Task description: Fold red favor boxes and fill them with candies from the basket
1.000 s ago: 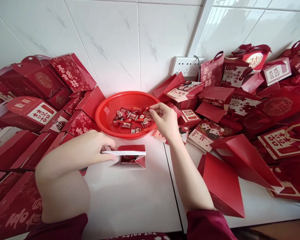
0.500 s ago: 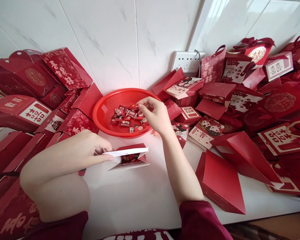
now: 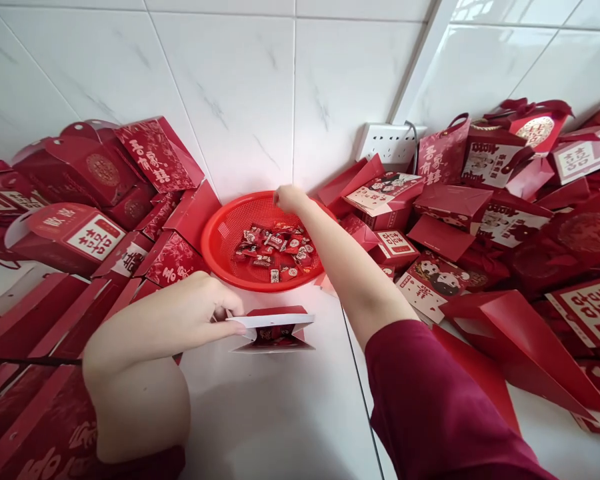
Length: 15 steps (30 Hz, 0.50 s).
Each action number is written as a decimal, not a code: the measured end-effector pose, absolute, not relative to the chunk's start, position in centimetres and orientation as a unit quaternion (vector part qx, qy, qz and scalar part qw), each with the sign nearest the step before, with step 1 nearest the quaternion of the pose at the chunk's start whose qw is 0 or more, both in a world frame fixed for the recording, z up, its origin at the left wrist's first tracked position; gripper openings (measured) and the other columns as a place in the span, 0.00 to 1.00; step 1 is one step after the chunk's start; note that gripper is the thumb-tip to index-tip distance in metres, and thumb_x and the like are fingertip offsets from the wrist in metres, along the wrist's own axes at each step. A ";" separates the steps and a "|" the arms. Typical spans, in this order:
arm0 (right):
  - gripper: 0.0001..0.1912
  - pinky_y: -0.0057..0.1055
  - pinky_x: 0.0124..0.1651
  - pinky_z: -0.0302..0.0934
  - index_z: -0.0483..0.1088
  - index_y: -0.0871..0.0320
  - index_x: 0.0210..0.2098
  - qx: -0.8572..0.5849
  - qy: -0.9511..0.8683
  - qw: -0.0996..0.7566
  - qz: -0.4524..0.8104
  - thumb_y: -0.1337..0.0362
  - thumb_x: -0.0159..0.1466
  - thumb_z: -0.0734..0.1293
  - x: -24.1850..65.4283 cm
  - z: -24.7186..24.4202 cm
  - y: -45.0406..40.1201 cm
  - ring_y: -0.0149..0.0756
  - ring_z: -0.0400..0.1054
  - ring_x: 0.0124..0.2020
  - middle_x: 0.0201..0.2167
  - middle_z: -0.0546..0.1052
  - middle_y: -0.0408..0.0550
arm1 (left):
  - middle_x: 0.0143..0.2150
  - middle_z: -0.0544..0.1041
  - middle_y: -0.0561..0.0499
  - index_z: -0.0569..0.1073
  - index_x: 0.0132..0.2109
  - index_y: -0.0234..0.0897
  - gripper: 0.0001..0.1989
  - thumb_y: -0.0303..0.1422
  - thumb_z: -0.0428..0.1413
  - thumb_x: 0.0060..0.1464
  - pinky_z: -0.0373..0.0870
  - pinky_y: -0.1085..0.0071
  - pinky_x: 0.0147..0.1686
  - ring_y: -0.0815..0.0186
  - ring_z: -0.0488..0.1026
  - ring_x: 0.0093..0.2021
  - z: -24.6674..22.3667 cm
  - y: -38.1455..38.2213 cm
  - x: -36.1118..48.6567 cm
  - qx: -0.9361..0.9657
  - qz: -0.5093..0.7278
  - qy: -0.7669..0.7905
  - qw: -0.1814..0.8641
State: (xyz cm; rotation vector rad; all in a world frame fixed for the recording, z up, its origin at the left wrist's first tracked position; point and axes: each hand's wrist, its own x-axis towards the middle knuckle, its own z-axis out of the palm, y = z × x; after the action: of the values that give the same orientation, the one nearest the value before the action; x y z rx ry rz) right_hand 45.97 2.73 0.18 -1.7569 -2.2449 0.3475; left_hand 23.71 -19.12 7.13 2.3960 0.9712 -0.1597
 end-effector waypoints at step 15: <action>0.16 0.40 0.46 0.68 0.68 0.61 0.51 -0.630 -0.757 -0.012 0.172 0.59 0.68 0.65 43.2 -3.9 3.9 0.39 0.70 0.45 0.49 0.72 0.52 | 0.21 0.71 0.55 0.69 0.23 0.36 0.12 0.30 0.51 0.53 0.50 0.71 0.21 0.72 0.63 0.22 6.7 -19.2 23.1 0.889 -0.016 0.369 0.270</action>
State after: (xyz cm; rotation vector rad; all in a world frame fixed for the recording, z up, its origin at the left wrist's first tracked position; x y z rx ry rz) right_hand 43.19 3.87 -3.91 -1.9948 -2.3979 0.5432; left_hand 23.08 -19.24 6.71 2.3953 0.9946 -0.0444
